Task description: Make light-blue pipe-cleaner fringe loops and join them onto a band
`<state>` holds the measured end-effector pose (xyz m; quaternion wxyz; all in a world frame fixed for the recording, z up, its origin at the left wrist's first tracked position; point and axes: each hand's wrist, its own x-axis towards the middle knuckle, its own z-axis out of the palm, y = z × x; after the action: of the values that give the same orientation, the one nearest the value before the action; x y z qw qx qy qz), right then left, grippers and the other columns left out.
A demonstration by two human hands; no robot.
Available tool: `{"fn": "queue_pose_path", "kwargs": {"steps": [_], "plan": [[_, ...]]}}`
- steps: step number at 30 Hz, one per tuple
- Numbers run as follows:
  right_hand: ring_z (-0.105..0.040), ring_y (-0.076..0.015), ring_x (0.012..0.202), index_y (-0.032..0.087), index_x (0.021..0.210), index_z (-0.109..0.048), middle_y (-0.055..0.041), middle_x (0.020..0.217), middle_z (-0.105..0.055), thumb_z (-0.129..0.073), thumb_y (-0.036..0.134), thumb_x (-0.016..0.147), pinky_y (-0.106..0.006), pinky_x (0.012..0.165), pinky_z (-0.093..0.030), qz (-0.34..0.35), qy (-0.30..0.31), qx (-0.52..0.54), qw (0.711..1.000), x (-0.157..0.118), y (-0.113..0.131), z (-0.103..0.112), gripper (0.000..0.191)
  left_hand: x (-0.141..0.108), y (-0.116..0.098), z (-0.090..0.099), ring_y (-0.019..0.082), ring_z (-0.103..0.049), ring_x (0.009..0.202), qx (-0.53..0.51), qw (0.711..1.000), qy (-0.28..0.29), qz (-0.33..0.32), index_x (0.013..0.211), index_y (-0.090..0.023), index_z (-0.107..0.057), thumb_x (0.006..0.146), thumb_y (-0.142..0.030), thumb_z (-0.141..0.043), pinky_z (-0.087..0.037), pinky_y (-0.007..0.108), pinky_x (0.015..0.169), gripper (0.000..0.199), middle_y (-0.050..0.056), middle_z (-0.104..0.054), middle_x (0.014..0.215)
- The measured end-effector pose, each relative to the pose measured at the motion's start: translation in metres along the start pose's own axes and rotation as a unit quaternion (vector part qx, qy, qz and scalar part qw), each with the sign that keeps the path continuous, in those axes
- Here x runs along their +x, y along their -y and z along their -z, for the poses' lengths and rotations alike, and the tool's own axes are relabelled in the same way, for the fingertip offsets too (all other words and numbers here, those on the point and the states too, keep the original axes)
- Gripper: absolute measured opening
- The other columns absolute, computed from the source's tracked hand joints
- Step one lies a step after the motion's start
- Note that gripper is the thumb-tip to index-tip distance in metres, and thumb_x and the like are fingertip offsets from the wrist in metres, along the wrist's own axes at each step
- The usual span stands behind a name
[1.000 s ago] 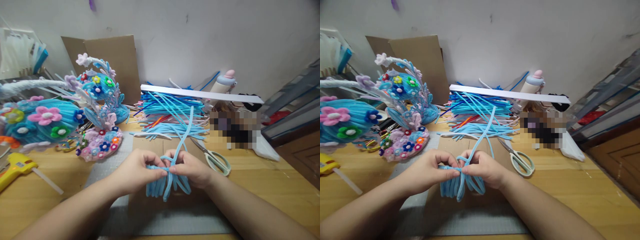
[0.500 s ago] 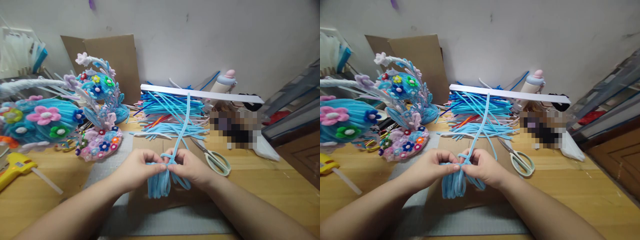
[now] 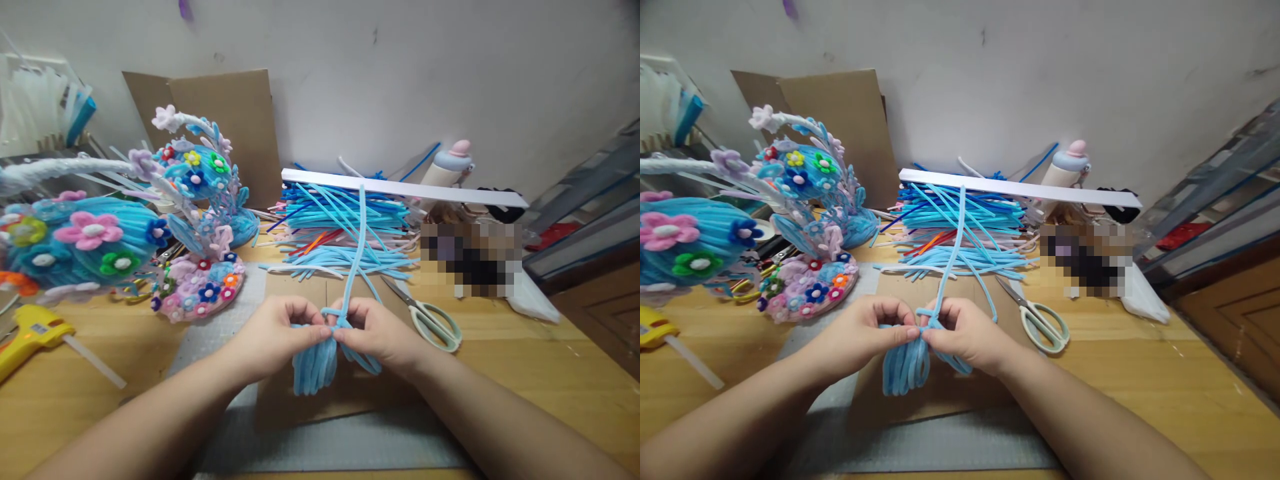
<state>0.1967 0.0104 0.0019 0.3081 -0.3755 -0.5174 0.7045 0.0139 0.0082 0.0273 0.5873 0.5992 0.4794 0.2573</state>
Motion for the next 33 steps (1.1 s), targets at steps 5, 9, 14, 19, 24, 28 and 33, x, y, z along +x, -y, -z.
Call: {"fn": "queue_pose_path", "kwargs": {"steps": [5, 9, 14, 19, 24, 28, 33], "plan": [[-0.054, -0.0092, 0.069, 0.015, 0.082, -0.058, 0.0008, 0.077, -0.057, -0.072, 0.029, 0.066, -0.022, 0.065, -0.042, 0.005, -0.002, 0.039, 0.999, 0.0013, -0.0004, 0.0006, 0.026, 0.0014, -0.0001, 0.0008, 0.013, -0.052, 0.065, 0.014, 1.0, -0.002, -0.008, 0.07, -0.012, -0.06, 0.068, -0.034, -0.064, -0.04, 0.024, 0.061, 0.022, 0.002, -0.061, 0.07], [-0.053, -0.0084, 0.065, 0.014, 0.08, -0.058, 0.0014, 0.073, -0.056, -0.072, 0.028, 0.067, -0.021, 0.063, -0.041, -0.004, 0.015, 0.041, 0.999, 0.0015, -0.0016, 0.0022, 0.024, 0.0004, 0.0, 0.0001, 0.014, -0.053, 0.067, 0.024, 1.0, -0.004, -0.004, 0.07, -0.012, -0.06, 0.069, -0.034, -0.064, -0.04, 0.025, 0.062, 0.022, 0.003, -0.062, 0.072], [-0.053, -0.0085, 0.067, 0.012, 0.08, -0.059, 0.0004, 0.074, -0.057, -0.072, 0.025, 0.067, -0.021, 0.064, -0.04, -0.01, 0.049, 0.058, 0.997, 0.001, 0.0002, 0.0039, 0.023, -0.0001, -0.0001, -0.001, 0.013, -0.052, 0.067, 0.0, 1.0, 0.024, -0.004, 0.069, -0.012, -0.06, 0.068, -0.033, -0.064, -0.039, 0.024, 0.062, 0.022, 0.003, -0.061, 0.072], [-0.052, -0.0081, 0.066, 0.012, 0.081, -0.059, 0.0007, 0.075, -0.056, -0.074, 0.024, 0.064, -0.02, 0.064, -0.04, -0.042, 0.092, 0.122, 0.987, 0.0016, 0.0016, 0.0062, 0.026, 0.0007, -0.0017, -0.0004, 0.011, -0.05, 0.065, -0.023, 0.999, 0.026, 0.013, 0.07, -0.011, -0.061, 0.067, -0.031, -0.066, -0.038, 0.023, 0.062, 0.021, 0.001, -0.06, 0.069], [-0.055, -0.0086, 0.067, 0.012, 0.085, -0.061, -0.0003, 0.076, -0.059, -0.075, 0.022, 0.063, -0.021, 0.065, -0.041, -0.057, 0.078, 0.129, 0.987, 0.0027, -0.0009, 0.0061, 0.028, 0.0022, 0.0005, 0.0007, 0.01, -0.049, 0.062, -0.049, 0.996, 0.064, 0.036, 0.071, -0.011, -0.061, 0.067, -0.032, -0.066, -0.036, 0.022, 0.06, 0.022, 0.0, -0.058, 0.068], [-0.058, -0.0107, 0.072, 0.012, 0.087, -0.062, -0.0028, 0.082, -0.062, -0.075, 0.022, 0.064, -0.023, 0.069, -0.043, -0.039, 0.045, 0.092, 0.994, 0.0025, -0.0012, 0.0042, 0.028, 0.0036, 0.0027, 0.0016, 0.01, -0.05, 0.064, -0.029, 0.997, 0.061, 0.027, 0.072, -0.011, -0.061, 0.067, -0.032, -0.067, -0.037, 0.023, 0.06, 0.022, 0.001, -0.059, 0.069], [-0.057, -0.0092, 0.066, 0.012, 0.085, -0.063, -0.0017, 0.077, -0.062, -0.075, 0.022, 0.063, -0.02, 0.062, -0.043, -0.053, 0.044, 0.109, 0.992, 0.0025, 0.0013, 0.0037, 0.027, 0.004, 0.005, 0.0017, 0.01, -0.05, 0.062, -0.037, 0.998, 0.036, 0.018, 0.07, -0.011, -0.061, 0.066, -0.03, -0.068, -0.038, 0.022, 0.059, 0.02, 0.0, -0.059, 0.067]]}}
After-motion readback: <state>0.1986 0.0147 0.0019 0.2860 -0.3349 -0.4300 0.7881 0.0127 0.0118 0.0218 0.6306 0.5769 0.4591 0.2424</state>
